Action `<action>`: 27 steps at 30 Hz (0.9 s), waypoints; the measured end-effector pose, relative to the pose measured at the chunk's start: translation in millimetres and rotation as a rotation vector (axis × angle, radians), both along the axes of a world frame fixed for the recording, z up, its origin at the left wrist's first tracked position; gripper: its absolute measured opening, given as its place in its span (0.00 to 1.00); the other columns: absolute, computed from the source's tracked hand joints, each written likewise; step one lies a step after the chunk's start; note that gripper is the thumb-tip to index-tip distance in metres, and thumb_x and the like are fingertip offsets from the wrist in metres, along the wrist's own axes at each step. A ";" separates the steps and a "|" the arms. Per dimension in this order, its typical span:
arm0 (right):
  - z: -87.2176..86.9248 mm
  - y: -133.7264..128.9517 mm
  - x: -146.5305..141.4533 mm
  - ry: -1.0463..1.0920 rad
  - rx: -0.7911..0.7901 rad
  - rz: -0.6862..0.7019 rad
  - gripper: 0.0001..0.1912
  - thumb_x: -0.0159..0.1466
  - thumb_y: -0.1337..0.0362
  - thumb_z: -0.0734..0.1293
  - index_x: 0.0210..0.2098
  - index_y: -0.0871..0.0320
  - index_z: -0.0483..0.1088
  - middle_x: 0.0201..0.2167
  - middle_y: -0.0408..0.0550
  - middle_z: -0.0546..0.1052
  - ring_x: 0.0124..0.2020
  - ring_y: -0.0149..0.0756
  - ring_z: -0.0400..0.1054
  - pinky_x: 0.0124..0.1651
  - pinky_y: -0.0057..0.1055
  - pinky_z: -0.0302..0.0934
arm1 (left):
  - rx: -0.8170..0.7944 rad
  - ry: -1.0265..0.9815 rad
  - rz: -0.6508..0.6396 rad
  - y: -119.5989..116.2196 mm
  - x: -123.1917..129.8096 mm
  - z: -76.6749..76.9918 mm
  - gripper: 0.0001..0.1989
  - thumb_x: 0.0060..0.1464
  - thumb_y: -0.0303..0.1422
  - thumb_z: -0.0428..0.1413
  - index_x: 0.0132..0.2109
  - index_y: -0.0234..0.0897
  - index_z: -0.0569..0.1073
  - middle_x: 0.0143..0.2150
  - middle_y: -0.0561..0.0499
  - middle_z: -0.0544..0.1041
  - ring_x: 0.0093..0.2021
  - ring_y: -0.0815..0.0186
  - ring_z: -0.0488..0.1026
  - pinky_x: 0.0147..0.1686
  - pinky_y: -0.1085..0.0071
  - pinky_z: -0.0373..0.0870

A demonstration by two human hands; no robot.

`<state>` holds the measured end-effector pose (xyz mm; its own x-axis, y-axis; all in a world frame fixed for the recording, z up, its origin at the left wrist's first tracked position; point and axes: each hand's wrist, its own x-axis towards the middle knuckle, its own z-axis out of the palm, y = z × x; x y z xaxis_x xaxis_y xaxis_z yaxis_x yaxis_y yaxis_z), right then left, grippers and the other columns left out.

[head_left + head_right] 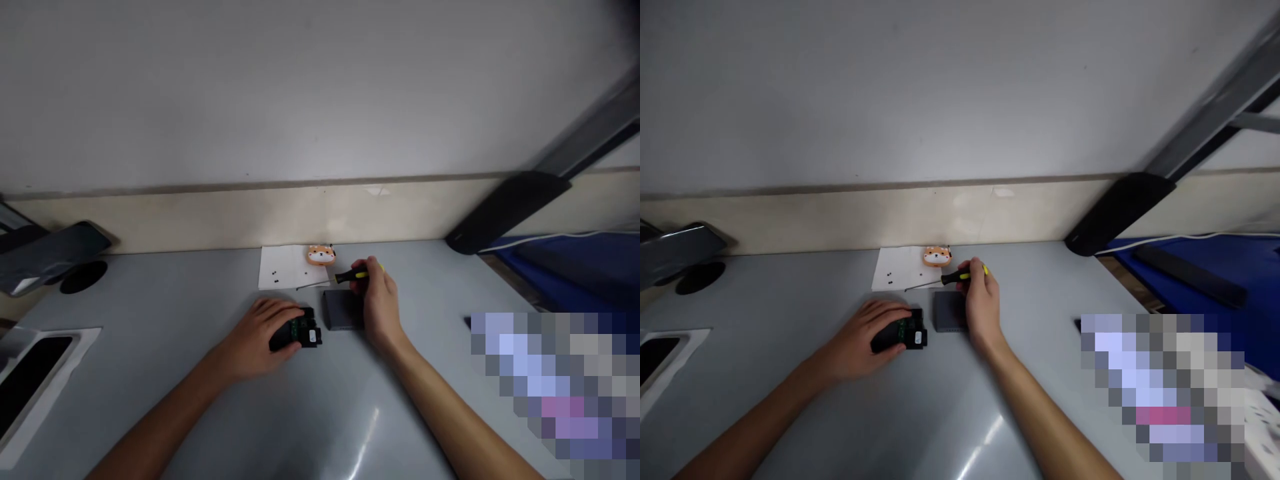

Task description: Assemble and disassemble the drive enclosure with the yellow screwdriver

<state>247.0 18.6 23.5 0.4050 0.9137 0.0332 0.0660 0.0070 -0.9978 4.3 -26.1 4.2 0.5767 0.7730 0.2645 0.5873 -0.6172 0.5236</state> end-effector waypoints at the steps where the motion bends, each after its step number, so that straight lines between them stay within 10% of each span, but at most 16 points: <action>1: -0.3 0.7 0.9 0.012 -0.005 -0.007 0.29 0.67 0.37 0.59 0.37 0.56 0.74 0.25 0.43 0.71 0.26 0.35 0.64 0.30 0.32 0.59 | 0.004 -0.008 0.002 -0.3 -0.2 -0.1 0.24 0.60 0.32 0.62 0.62 0.47 0.69 0.62 0.47 0.75 0.62 0.55 0.71 0.63 0.52 0.69; 7: 6.8 -0.1 3.7 0.061 -0.038 0.011 0.29 0.67 0.37 0.60 0.37 0.56 0.75 0.22 0.41 0.68 0.24 0.35 0.62 0.30 0.32 0.58 | 0.095 -0.159 0.080 0.9 -2.3 -5.0 0.06 0.66 0.29 0.54 0.48 0.41 0.72 0.57 0.45 0.76 0.61 0.58 0.71 0.61 0.55 0.70; 27: 22.4 -25.9 -18.4 -0.070 0.062 0.176 0.23 0.70 0.43 0.59 0.34 0.54 0.72 0.28 0.44 0.71 0.30 0.36 0.66 0.31 0.31 0.63 | 0.267 -0.290 0.306 6.4 -2.0 -11.6 0.05 0.67 0.30 0.56 0.43 0.42 0.77 0.46 0.50 0.77 0.48 0.64 0.76 0.52 0.61 0.75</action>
